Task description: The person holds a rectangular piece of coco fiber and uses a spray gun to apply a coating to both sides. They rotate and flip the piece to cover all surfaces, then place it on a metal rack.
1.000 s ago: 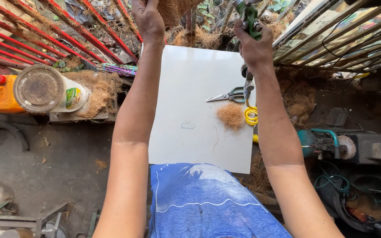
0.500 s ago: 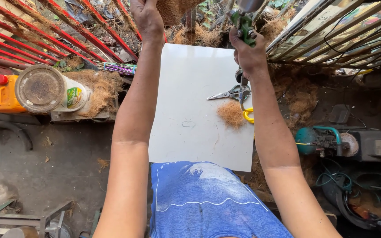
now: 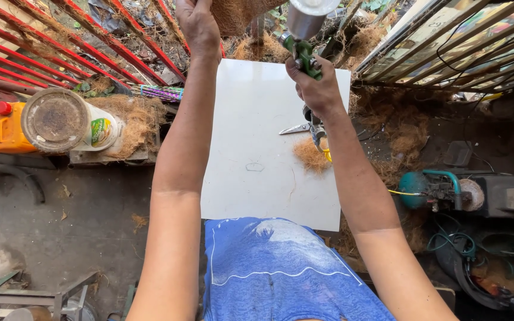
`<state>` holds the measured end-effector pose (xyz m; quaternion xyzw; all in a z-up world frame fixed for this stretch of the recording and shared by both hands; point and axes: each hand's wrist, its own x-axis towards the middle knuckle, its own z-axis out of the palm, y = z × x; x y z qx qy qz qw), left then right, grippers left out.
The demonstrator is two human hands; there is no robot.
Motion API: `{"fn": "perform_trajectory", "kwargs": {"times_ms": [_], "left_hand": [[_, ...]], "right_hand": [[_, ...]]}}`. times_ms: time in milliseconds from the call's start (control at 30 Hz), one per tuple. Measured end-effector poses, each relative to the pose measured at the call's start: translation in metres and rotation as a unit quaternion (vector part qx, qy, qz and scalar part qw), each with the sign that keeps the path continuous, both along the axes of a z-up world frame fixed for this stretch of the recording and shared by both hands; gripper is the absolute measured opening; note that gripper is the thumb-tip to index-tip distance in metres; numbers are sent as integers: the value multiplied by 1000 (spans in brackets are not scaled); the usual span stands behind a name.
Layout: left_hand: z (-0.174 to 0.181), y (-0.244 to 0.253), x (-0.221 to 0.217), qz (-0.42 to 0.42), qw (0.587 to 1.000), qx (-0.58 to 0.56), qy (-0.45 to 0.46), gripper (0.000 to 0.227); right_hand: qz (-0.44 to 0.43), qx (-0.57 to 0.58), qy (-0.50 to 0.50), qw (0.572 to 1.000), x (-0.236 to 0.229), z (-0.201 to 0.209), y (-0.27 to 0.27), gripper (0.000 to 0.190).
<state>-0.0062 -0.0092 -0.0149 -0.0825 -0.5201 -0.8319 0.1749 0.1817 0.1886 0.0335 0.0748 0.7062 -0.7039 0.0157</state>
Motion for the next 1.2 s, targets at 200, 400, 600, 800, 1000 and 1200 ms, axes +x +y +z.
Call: {"fn": "perform_trajectory", "kwargs": {"times_ms": [200,400,600,800,1000,1200], "left_hand": [[2,-32,-18,-26,992,11,-120,22],[-7,-53,-34,-75,985,20,-151,24],[-7,-52,-38,-87,985,55,-142,20],[-26,-61,-57,-88,981,79,-152,19],[-13,-64,-52,-98,979,79,-161,18],[-15,-65,-55,-109,984,68,-126,19]], "right_hand": [[-17,-10,26,999,12,13,28,23],[-115,-4,-30,993,13,12,55,26],[-120,6,-53,991,8,23,54,30],[-70,15,4,997,-17,31,69,27],[-50,35,53,997,-38,68,76,21],[-38,88,68,993,-63,74,86,10]]}}
